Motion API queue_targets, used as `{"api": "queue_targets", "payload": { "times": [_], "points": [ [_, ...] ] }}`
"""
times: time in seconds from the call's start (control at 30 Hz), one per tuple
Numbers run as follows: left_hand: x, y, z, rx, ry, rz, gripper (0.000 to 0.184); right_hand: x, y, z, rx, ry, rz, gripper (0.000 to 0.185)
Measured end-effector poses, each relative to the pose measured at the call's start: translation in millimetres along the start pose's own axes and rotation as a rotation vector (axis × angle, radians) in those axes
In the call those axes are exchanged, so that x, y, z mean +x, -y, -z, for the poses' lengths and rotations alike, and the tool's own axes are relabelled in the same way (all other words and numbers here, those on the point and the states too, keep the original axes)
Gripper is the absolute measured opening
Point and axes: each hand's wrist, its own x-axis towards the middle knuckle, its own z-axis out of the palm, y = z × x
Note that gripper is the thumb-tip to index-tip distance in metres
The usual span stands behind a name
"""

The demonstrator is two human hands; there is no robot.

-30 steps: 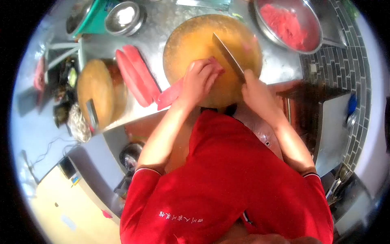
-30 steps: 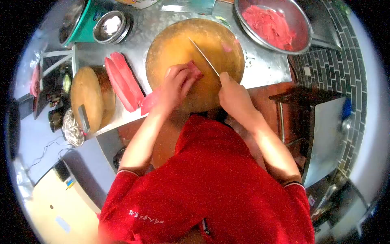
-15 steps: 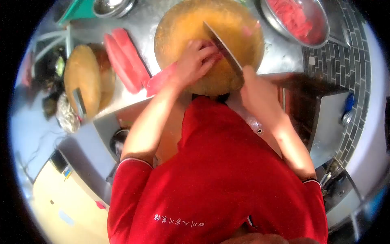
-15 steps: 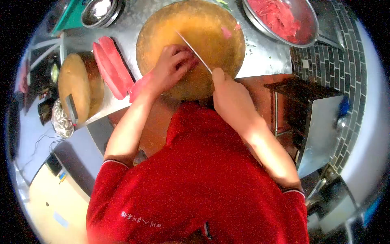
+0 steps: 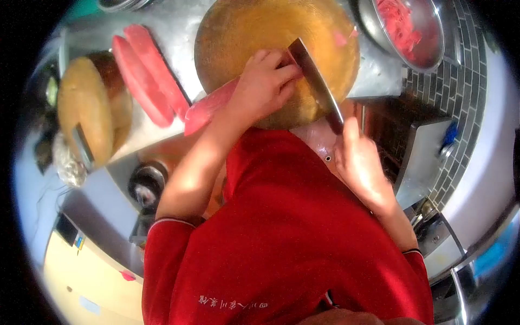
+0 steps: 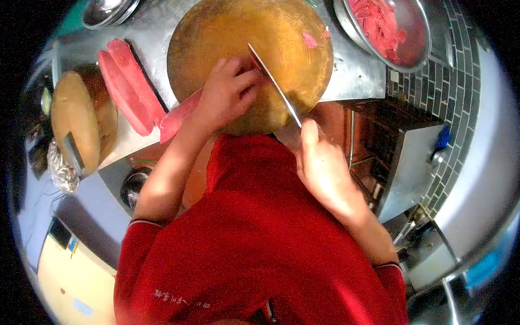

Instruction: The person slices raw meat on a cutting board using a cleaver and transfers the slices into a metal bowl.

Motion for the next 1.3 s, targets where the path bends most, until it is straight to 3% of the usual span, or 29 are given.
{"api": "queue_targets", "payload": {
  "times": [0.2, 0.37, 0.47, 0.67, 0.77, 0.8, 0.97, 1.07, 1.3],
  "points": [
    [-0.4, 6.8, -6.1, -0.028, -0.033, 0.007, 0.026, -4.3, -3.5, -2.6, 0.01, 0.026, -0.069, 0.029],
    [-2.3, 1.9, -1.7, -0.045, -0.004, 0.037, 0.024, 79.4, -12.6, -37.3, 0.106, -0.047, 0.01, 0.041],
    [4.8, 2.2, -0.3, -0.017, -0.03, 0.034, 0.024, 76.4, -16.0, -37.6, 0.118, -0.123, 0.095, 0.035],
    [-4.4, -0.1, -6.6, -0.009, -0.027, 0.016, 0.024, 21.9, 6.5, -3.3, 0.057, -0.045, 0.05, 0.031],
    [3.6, 4.8, -4.3, 0.012, -0.035, -0.032, 0.024, -3.3, 6.0, 3.1, 0.045, 0.054, -0.041, 0.031],
    [2.5, 4.4, -4.0, 0.008, -0.029, -0.035, 0.024, 0.7, 12.3, 12.1, 0.019, 0.198, -0.177, 0.03],
    [-0.7, 5.5, -4.8, 0.0, -0.039, -0.004, 0.023, 92.4, 3.2, -25.0, 0.116, -0.145, 0.114, 0.032],
    [3.7, 3.5, -0.8, 0.021, -0.044, -0.019, 0.023, 108.8, -0.8, -24.4, 0.106, -0.12, 0.078, 0.031],
    [-0.7, 3.5, -6.4, -0.013, -0.072, 0.001, 0.019, 15.9, 10.7, 1.4, 0.074, -0.038, 0.035, 0.031]
  ]
}}
